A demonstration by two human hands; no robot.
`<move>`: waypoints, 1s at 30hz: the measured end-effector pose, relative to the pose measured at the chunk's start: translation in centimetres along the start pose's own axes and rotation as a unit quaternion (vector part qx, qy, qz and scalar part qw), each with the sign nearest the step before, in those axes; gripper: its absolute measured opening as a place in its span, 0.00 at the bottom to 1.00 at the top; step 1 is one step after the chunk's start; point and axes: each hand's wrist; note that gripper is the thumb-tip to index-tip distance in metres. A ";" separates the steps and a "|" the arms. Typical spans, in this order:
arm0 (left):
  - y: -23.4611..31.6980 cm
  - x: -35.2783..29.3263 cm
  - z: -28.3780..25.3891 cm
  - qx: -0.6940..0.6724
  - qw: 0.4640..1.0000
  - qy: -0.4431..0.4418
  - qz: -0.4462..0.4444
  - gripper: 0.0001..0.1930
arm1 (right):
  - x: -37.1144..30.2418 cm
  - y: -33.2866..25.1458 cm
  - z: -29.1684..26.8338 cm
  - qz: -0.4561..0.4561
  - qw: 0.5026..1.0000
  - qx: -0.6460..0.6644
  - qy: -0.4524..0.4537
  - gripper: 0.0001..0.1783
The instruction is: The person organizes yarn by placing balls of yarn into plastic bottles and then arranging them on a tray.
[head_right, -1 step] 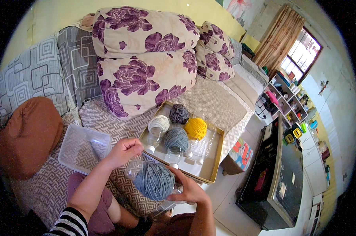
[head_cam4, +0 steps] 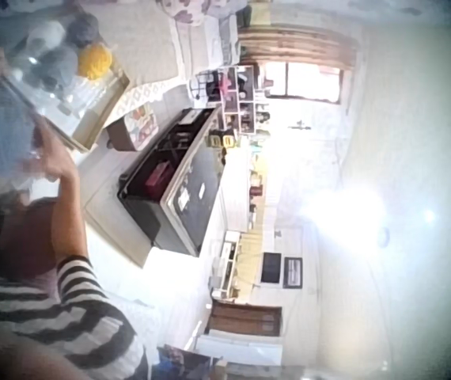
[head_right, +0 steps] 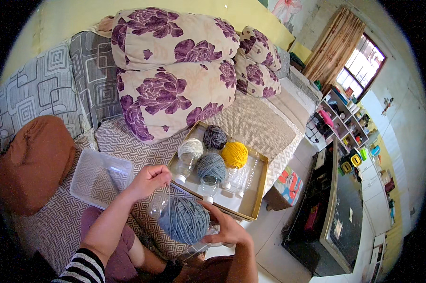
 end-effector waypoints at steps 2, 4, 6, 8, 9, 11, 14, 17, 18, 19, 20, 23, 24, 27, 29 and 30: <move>-0.7 0.5 0.3 -0.015 1.000 0.007 -0.027 0.09 | 0.0 -0.3 0.0 -0.015 0.998 0.057 -0.024 0.55; -1.9 0.8 1.3 -0.039 0.997 -0.014 -0.068 0.08 | 0.0 0.2 0.2 -0.051 0.993 0.104 0.012 0.56; -1.7 0.2 2.3 0.125 0.971 0.030 0.204 0.05 | -0.1 0.4 0.1 -0.069 0.989 0.124 0.052 0.56; -2.0 -0.3 2.6 0.224 0.930 0.018 0.290 0.10 | -0.2 0.2 -0.2 -0.070 0.987 0.115 0.088 0.56; -2.6 -0.1 2.2 0.289 0.936 0.016 0.198 0.09 | -0.2 0.0 -0.2 -0.076 0.986 0.108 0.103 0.56; -3.0 0.4 1.8 0.406 0.914 0.009 0.009 0.13 | -0.3 -0.3 -0.1 -0.087 0.982 0.095 0.135 0.55; -2.2 0.6 0.0 0.456 0.886 0.037 -0.076 0.15 | -0.4 0.2 -0.5 -0.067 0.981 0.028 0.180 0.55; -1.7 0.7 -1.0 0.394 0.902 0.165 -0.067 0.13 | -0.2 -0.2 -0.4 -0.020 0.982 -0.066 0.175 0.55; -1.2 0.5 -1.4 0.329 0.920 0.213 -0.029 0.13 | -0.2 -0.2 -0.5 -0.018 0.980 -0.069 0.186 0.55; -0.9 0.5 -1.9 0.260 0.930 0.260 0.010 0.12 | -0.2 -0.2 -0.5 -0.015 0.977 -0.071 0.198 0.55; -0.9 0.6 -2.8 0.194 0.943 0.271 0.011 0.11 | -0.2 -0.1 -0.5 -0.013 0.975 -0.074 0.209 0.55; -1.2 0.5 -4.5 0.123 0.948 0.288 0.046 0.09 | 0.2 0.5 -0.3 -0.056 0.961 -0.049 0.266 0.55; -1.0 0.3 -4.5 0.187 0.937 0.286 0.079 0.08 | 0.2 0.5 -0.3 -0.053 0.961 -0.048 0.268 0.55; -1.1 -0.1 -4.2 0.249 0.946 0.198 0.066 0.13 | 0.3 0.3 -0.2 -0.050 0.962 -0.046 0.263 0.55; -1.0 0.3 -3.1 0.180 0.973 0.107 0.099 0.25 | 0.4 0.0 0.0 -0.049 0.968 -0.044 0.244 0.55; -0.7 0.4 -2.3 0.150 0.982 0.054 0.102 0.31 | 0.4 0.2 0.1 -0.052 0.969 -0.032 0.240 0.55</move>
Point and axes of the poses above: each hand's wrist, its own x-axis towards the middle knuckle, its own z-axis out of the palm, y = z × x, and after that the axes turned 7 degrees about -z, right-handed
